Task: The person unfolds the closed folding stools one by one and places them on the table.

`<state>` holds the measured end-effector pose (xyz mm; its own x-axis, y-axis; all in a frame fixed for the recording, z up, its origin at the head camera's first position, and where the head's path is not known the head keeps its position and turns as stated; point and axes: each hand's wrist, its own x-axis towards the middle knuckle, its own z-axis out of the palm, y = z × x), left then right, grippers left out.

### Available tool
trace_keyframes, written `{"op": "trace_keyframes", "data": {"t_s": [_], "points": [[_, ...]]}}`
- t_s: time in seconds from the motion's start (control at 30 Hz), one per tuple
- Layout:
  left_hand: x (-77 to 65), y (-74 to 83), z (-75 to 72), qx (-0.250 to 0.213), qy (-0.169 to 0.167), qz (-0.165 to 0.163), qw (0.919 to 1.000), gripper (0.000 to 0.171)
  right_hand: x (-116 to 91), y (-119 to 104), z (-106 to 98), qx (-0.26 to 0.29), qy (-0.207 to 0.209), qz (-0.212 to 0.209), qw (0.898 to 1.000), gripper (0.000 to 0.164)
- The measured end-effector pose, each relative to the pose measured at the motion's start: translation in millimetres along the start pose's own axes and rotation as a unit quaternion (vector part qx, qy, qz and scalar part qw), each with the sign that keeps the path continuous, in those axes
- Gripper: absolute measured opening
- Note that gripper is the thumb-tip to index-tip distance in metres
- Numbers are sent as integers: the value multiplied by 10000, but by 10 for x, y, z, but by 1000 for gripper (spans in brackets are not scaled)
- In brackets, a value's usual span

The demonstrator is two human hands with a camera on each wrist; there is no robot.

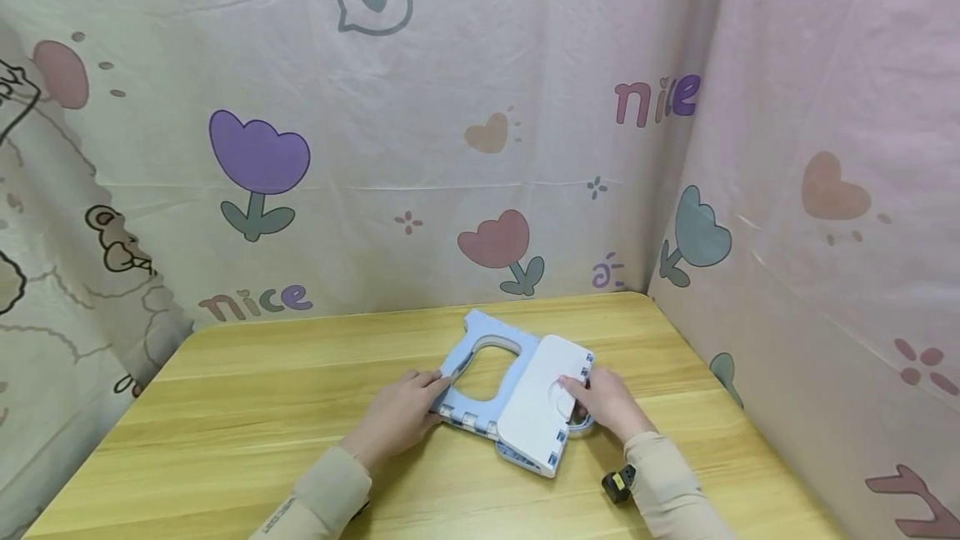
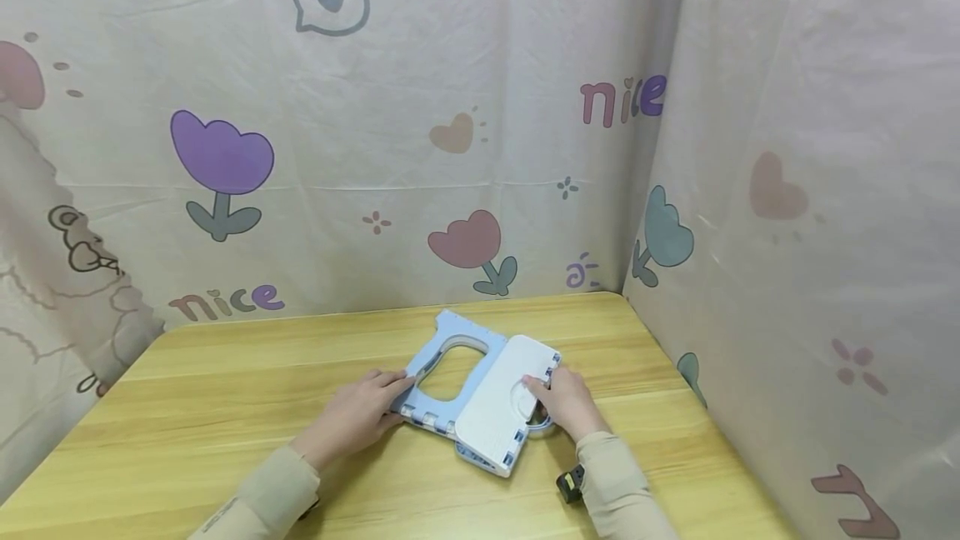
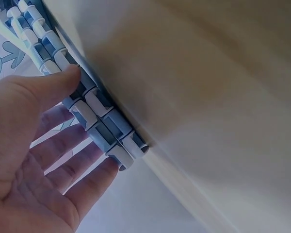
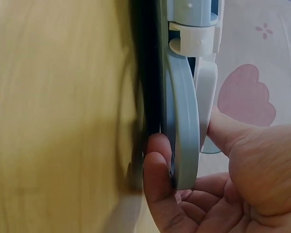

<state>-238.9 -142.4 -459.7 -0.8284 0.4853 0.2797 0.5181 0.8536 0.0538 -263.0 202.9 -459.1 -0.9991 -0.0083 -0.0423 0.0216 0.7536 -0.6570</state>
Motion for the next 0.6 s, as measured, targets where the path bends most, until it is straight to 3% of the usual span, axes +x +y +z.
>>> {"op": "trace_keyframes", "data": {"t_s": [0.6], "points": [[-157, -42, -109, 47, 28, 11, 10000, 57, -60, -93, 91, 167, -114, -24, 9998, 42]]}}
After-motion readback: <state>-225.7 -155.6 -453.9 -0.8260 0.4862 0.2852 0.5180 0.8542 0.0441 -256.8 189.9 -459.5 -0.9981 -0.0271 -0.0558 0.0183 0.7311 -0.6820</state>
